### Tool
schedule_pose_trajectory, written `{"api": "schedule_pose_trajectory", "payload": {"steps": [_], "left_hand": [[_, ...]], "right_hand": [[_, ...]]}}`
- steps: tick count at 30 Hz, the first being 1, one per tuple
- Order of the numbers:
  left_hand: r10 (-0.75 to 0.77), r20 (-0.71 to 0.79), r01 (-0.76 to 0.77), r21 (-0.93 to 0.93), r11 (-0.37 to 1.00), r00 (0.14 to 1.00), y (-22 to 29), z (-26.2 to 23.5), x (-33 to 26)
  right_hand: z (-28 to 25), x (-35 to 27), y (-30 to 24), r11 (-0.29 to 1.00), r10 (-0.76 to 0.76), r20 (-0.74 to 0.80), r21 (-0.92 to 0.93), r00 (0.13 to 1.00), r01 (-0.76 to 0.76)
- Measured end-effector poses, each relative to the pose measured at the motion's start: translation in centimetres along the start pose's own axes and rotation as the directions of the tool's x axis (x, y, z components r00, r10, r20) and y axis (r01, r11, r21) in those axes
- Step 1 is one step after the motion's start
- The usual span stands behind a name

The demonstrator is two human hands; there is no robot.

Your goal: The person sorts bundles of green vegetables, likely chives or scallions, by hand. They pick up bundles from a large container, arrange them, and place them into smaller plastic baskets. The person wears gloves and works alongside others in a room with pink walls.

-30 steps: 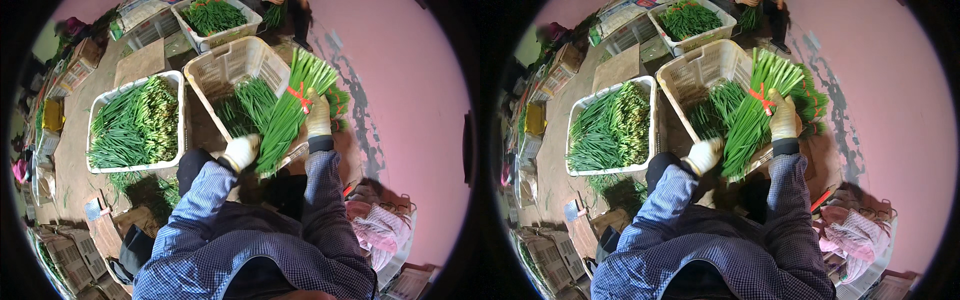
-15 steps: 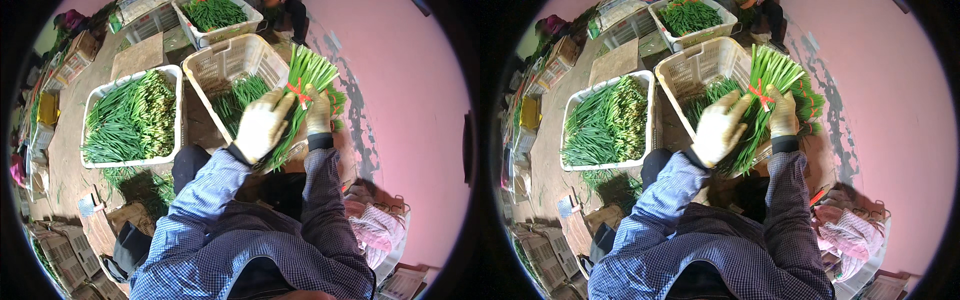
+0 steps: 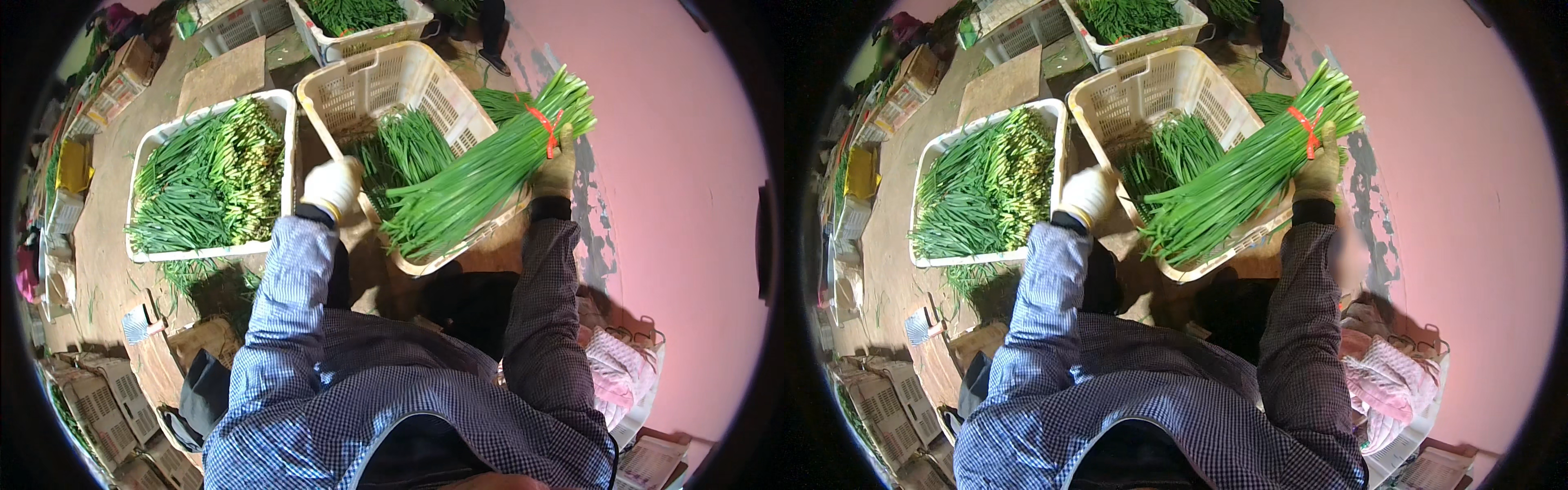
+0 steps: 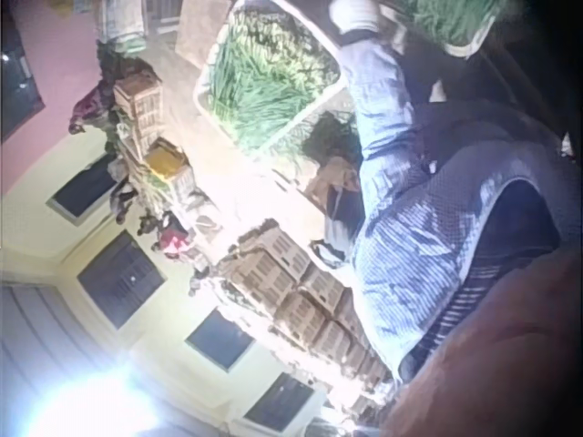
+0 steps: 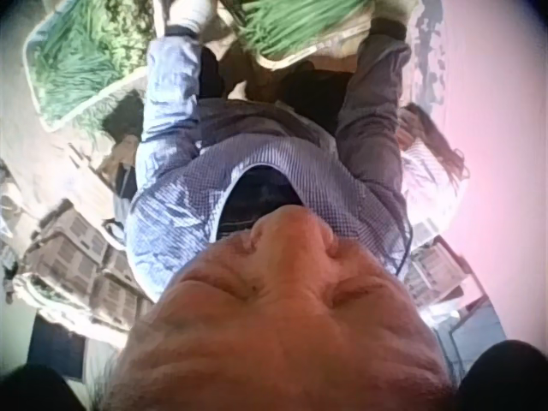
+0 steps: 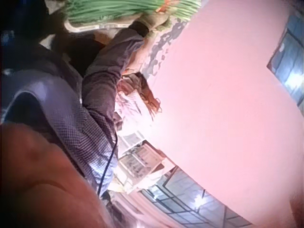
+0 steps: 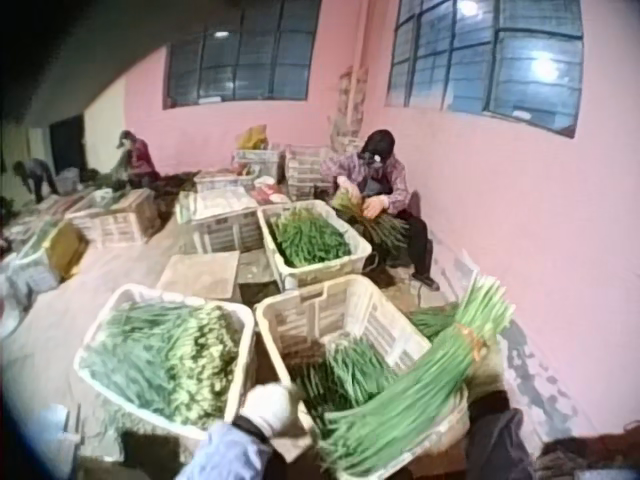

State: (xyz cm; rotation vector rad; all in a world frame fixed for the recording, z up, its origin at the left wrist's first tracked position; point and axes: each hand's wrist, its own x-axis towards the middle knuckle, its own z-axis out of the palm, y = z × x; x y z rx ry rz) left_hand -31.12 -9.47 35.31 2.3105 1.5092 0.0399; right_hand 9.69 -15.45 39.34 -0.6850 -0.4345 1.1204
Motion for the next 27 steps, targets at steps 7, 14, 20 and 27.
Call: {"api": "schedule_pose_trajectory", "payload": {"steps": [7, 14, 20, 27], "left_hand": [[0.054, -0.321, -0.326, -0.937, 0.127, 0.945, 2.3, -3.2, 3.3], [0.507, -0.194, -0.294, -0.947, 0.125, 0.84, 9.4, 1.2, 4.0], [0.112, -0.186, -0.201, -0.968, 0.149, 0.976, 12.8, 4.5, 0.9], [0.153, -0.526, -0.361, -0.32, 0.876, 0.837, 13.3, 4.6, -0.2]], "right_hand": [[4.1, -1.6, 1.6, 0.983, -0.089, -0.091, -0.168, 0.992, 0.073], [6.6, -3.2, 5.0, 0.969, -0.077, 0.012, -0.234, 0.997, 0.078], [5.0, -3.1, 7.5, 0.956, -0.01, -0.073, -0.293, 0.997, -0.012], [4.7, -6.8, 12.4, 0.953, -0.048, -0.04, -0.3, 0.998, 0.034]]}}
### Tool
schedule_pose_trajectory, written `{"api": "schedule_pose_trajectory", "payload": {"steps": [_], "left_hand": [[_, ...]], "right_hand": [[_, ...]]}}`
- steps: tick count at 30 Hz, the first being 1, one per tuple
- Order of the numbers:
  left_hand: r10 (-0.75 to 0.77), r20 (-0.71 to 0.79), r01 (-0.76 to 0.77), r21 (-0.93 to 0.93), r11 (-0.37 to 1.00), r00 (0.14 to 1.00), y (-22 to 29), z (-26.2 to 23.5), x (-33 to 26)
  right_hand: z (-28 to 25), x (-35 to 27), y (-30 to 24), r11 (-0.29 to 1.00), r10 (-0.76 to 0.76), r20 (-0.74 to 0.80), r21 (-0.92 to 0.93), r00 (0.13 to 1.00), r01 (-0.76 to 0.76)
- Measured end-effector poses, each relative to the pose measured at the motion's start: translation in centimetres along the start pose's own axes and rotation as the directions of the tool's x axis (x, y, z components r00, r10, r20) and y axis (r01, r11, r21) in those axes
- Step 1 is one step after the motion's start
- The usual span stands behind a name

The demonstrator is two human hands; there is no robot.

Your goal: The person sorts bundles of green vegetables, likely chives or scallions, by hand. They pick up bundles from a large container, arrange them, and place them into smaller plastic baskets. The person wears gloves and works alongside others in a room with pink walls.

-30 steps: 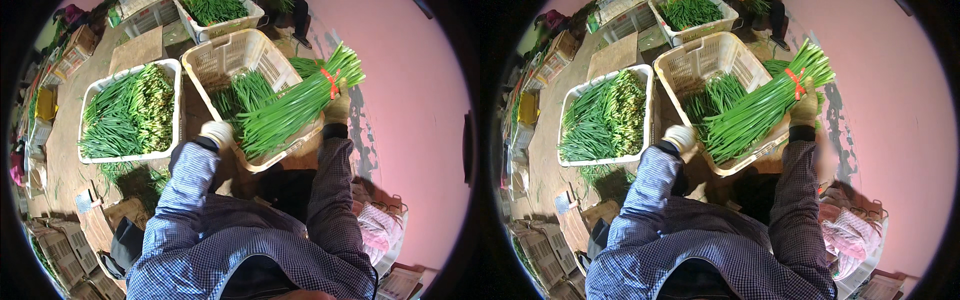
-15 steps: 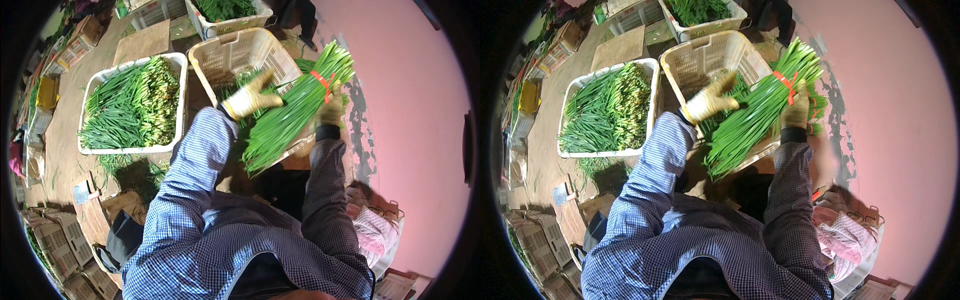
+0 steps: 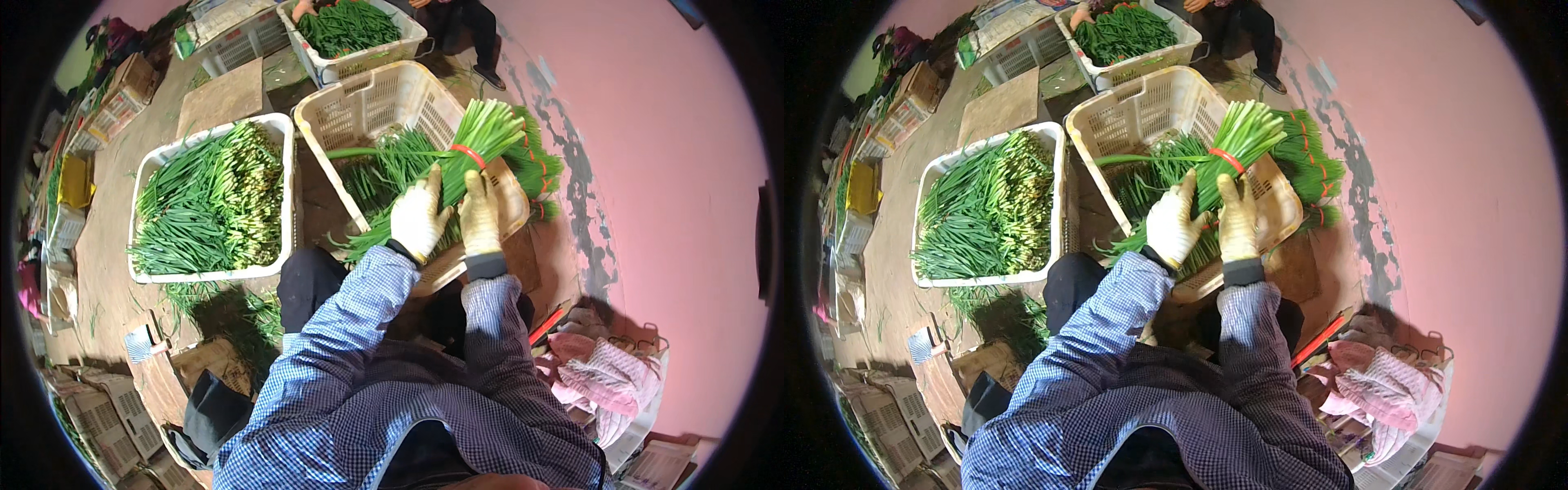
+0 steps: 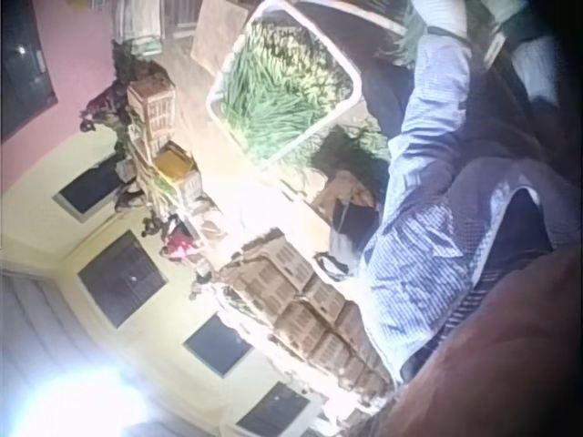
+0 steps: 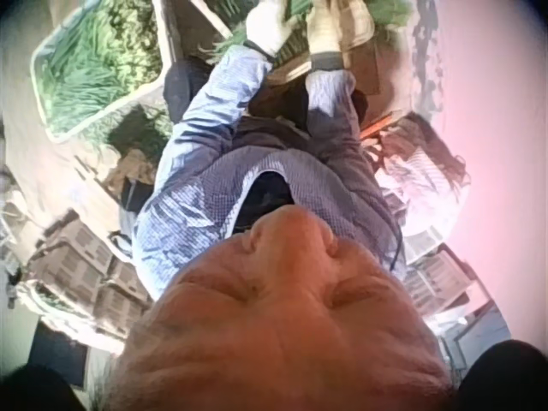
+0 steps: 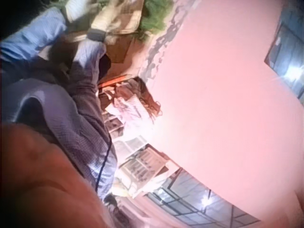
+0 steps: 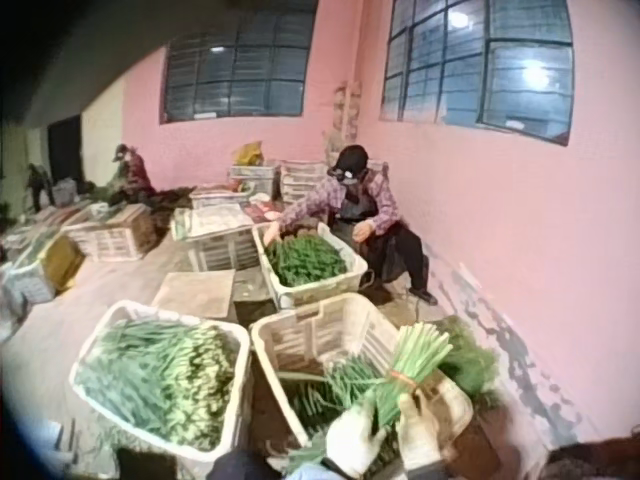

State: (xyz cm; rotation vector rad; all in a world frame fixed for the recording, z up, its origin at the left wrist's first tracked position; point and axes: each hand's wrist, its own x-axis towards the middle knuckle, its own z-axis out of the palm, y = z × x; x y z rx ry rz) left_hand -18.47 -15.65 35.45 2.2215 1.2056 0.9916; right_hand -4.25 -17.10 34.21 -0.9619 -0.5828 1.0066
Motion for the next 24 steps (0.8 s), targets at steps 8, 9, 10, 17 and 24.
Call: {"api": "schedule_pose_trajectory", "payload": {"steps": [8, 9, 10, 17, 24], "left_hand": [[0.159, 0.19, -0.135, -0.135, 0.982, 0.969, -0.2, -2.9, -3.4], [0.096, 0.024, -0.088, -0.219, 0.972, 0.995, -1.5, -2.9, -4.1], [0.01, -0.093, -0.03, -0.225, 0.974, 0.996, -2.9, -3.3, -4.6], [-0.256, -0.244, 0.071, -0.582, 0.81, 0.935, -6.4, -7.6, 0.2], [0.199, 0.013, -0.193, -0.197, 0.961, 0.98, 1.8, -4.7, 4.5]], "right_hand": [[-2.1, 2.0, -2.2, 0.986, -0.031, -0.048, 0.162, 0.998, 0.038], [-4.3, 3.4, -2.3, 0.993, -0.08, -0.05, 0.082, 0.996, 0.084], [-4.9, 3.9, -2.8, 0.997, -0.037, -0.119, 0.06, 0.992, 0.044], [-4.9, 4.2, -4.9, 1.0, 0.005, -0.074, 0.003, 0.997, -0.005], [-3.2, 3.4, -3.0, 0.998, -0.064, -0.037, 0.0, 0.997, 0.064]]}}
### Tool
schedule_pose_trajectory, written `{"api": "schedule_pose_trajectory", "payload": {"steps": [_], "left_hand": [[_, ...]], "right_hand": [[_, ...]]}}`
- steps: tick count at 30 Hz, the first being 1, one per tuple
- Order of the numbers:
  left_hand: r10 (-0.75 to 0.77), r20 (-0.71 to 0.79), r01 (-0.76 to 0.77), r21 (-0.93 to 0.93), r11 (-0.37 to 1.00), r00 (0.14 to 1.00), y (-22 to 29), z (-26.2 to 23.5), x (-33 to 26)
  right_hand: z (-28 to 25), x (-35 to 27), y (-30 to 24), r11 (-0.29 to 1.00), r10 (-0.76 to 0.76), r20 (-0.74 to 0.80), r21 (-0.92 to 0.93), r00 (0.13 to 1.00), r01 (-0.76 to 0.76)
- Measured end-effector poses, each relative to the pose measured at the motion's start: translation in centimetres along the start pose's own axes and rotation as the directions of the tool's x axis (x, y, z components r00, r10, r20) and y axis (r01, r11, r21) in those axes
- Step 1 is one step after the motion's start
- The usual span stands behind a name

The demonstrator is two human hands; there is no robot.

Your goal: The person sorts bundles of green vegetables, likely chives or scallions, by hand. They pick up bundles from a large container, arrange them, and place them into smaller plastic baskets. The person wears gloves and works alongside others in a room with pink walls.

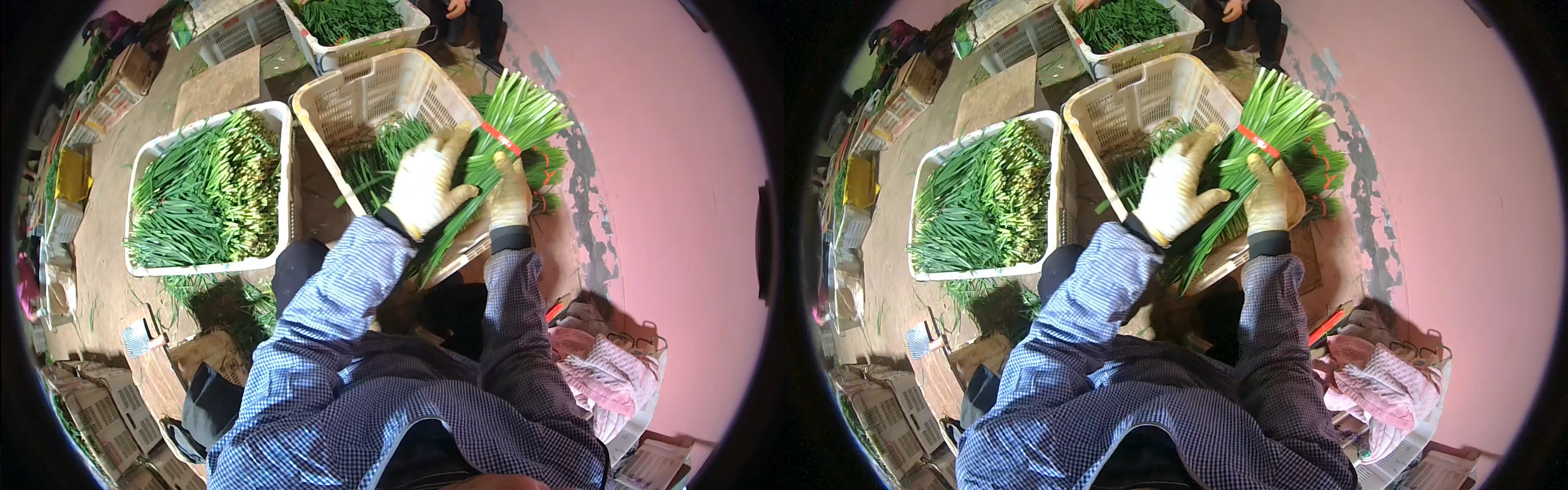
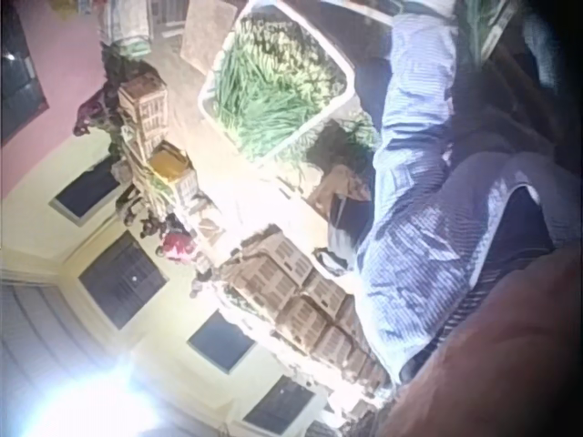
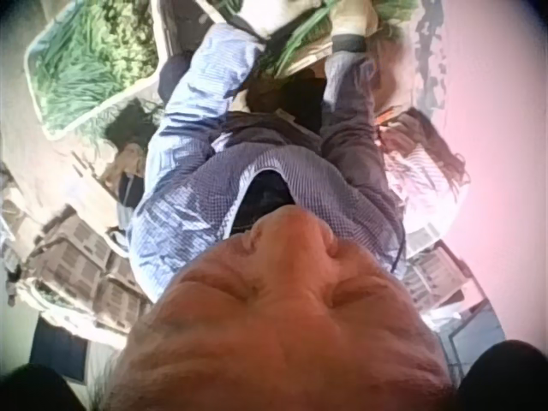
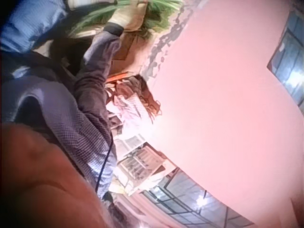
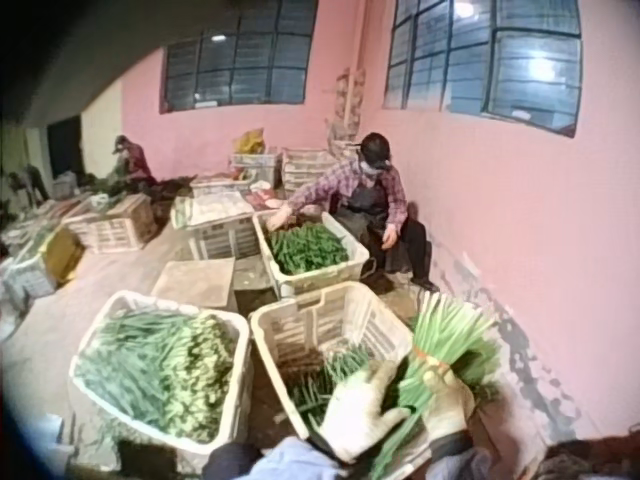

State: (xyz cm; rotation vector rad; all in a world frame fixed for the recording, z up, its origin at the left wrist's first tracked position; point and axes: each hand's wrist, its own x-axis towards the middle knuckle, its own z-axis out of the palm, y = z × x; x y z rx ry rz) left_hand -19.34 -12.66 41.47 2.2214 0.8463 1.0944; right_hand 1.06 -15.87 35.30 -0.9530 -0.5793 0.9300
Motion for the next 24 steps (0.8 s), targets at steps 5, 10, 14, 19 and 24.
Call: {"api": "schedule_pose_trajectory", "payload": {"steps": [5, 10, 14, 19, 24], "left_hand": [[-0.084, 0.133, 0.029, 0.368, 0.929, 0.988, 0.6, 4.1, -0.7], [0.0, 0.036, -0.017, 0.497, 0.867, 0.999, 1.7, 5.6, -3.4], [0.01, 0.033, -0.024, 0.447, 0.894, 0.999, 1.2, 6.6, -4.9], [0.087, -0.021, -0.074, 0.351, 0.933, 0.996, -1.8, 4.6, -8.4], [-0.526, -0.14, 0.497, -0.199, 0.845, 0.839, -6.2, -2.1, -10.4]], "right_hand": [[2.4, -2.0, -0.8, 0.996, 0.027, -0.131, -0.077, 0.991, -0.037], [1.9, -2.6, -0.2, 0.997, 0.066, -0.203, 0.063, 0.977, -0.054], [1.8, -1.8, 1.4, 0.976, -0.116, -0.138, -0.202, 0.984, 0.087], [-2.2, 1.4, 0.6, 0.986, 0.113, -0.121, 0.137, 0.986, -0.097], [-3.7, 3.3, -0.9, 0.95, 0.096, 0.036, 0.296, 0.995, -0.102]]}}
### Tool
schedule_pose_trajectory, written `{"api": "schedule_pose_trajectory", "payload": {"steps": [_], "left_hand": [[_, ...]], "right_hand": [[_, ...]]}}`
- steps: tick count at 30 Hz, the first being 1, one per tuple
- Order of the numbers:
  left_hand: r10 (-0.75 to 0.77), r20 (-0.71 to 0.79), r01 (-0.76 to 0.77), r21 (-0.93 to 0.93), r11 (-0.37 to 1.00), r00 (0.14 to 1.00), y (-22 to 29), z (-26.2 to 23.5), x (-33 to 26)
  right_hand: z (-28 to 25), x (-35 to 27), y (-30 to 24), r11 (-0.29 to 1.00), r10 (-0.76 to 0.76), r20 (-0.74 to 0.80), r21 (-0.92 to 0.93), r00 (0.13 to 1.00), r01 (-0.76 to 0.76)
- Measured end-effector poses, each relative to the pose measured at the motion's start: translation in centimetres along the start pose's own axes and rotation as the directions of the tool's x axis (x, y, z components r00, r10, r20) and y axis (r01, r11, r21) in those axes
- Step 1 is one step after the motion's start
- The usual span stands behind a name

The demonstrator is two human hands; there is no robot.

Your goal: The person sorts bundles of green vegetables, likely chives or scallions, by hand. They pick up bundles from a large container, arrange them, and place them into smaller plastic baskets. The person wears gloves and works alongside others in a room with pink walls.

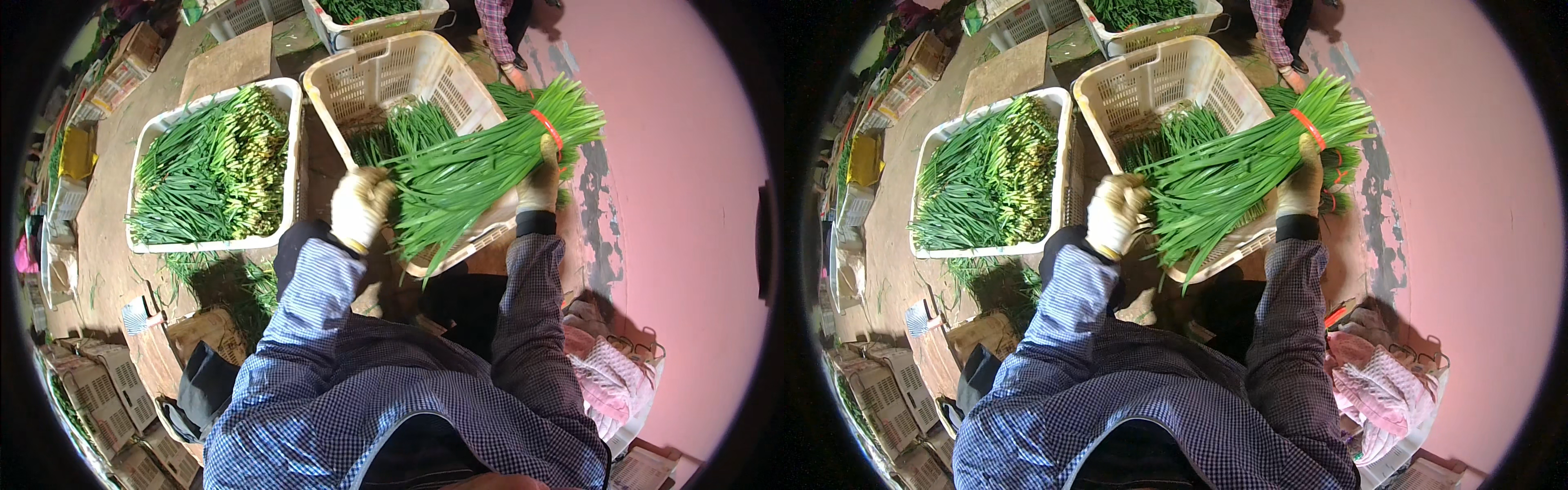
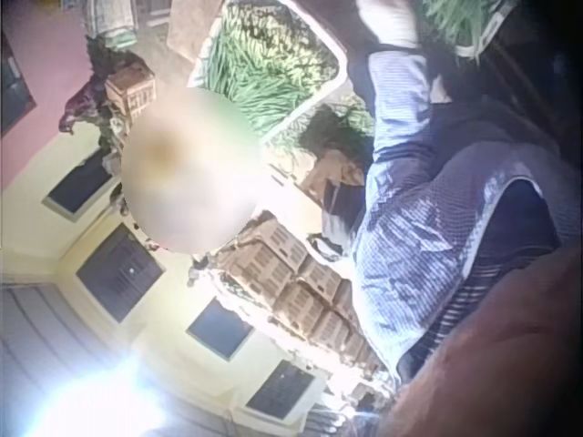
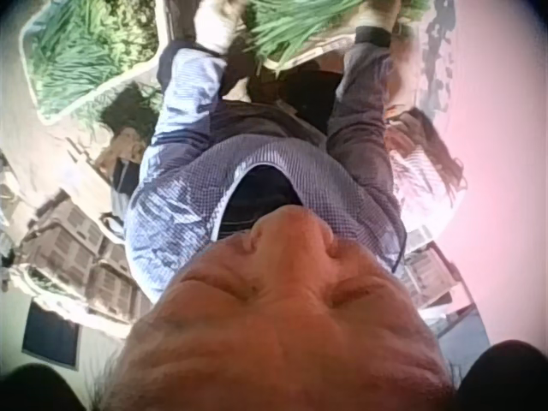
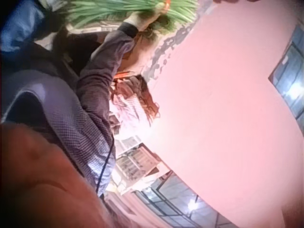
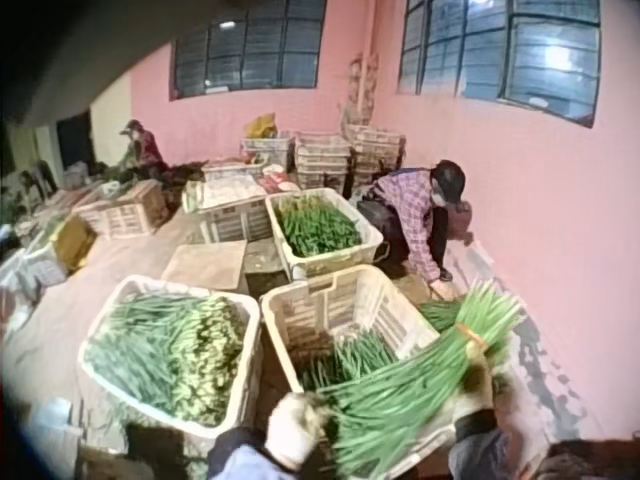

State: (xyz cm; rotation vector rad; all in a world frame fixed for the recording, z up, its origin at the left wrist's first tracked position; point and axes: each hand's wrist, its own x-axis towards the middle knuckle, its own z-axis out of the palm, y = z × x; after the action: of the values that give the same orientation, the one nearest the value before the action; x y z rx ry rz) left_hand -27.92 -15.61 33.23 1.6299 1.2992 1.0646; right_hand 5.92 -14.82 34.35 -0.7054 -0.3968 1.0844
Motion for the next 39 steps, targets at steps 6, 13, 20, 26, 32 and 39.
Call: {"api": "schedule_pose_trajectory", "payload": {"steps": [6, 13, 20, 26, 32, 39], "left_hand": [[-0.036, -0.154, -0.012, -0.3, 0.954, 0.987, -3.8, -2.0, 5.9], [0.076, 0.467, 0.111, -0.36, 0.926, 0.881, 1.3, 4.3, 8.1], [-0.056, 0.582, 0.322, -0.365, 0.874, 0.811, 1.0, 7.3, 7.0], [-0.144, 0.66, 0.477, -0.358, 0.803, 0.738, 0.6, 6.3, 8.9], [-0.106, 0.797, 0.579, -0.334, 0.744, 0.595, 0.8, 4.2, 11.4], [-0.038, 0.735, 0.069, -0.012, 0.998, 0.677, 0.3, 2.9, 13.2]], "right_hand": [[2.1, -0.5, 0.1, 0.991, -0.008, 0.023, -0.136, 1.0, 0.011], [4.1, -2.0, 2.2, 0.984, 0.071, -0.031, -0.161, 0.997, -0.075], [6.6, -3.4, 3.2, 0.928, -0.025, 0.062, -0.37, 0.998, 0.046], [5.9, -3.4, 3.7, 0.869, 0.015, 0.033, -0.494, 0.999, 0.004], [5.5, -2.7, 2.7, 0.798, 0.117, 0.051, -0.6, 0.992, -0.063], [4.9, -1.8, 2.8, 0.77, 0.037, 0.018, -0.638, 0.999, -0.017]]}}
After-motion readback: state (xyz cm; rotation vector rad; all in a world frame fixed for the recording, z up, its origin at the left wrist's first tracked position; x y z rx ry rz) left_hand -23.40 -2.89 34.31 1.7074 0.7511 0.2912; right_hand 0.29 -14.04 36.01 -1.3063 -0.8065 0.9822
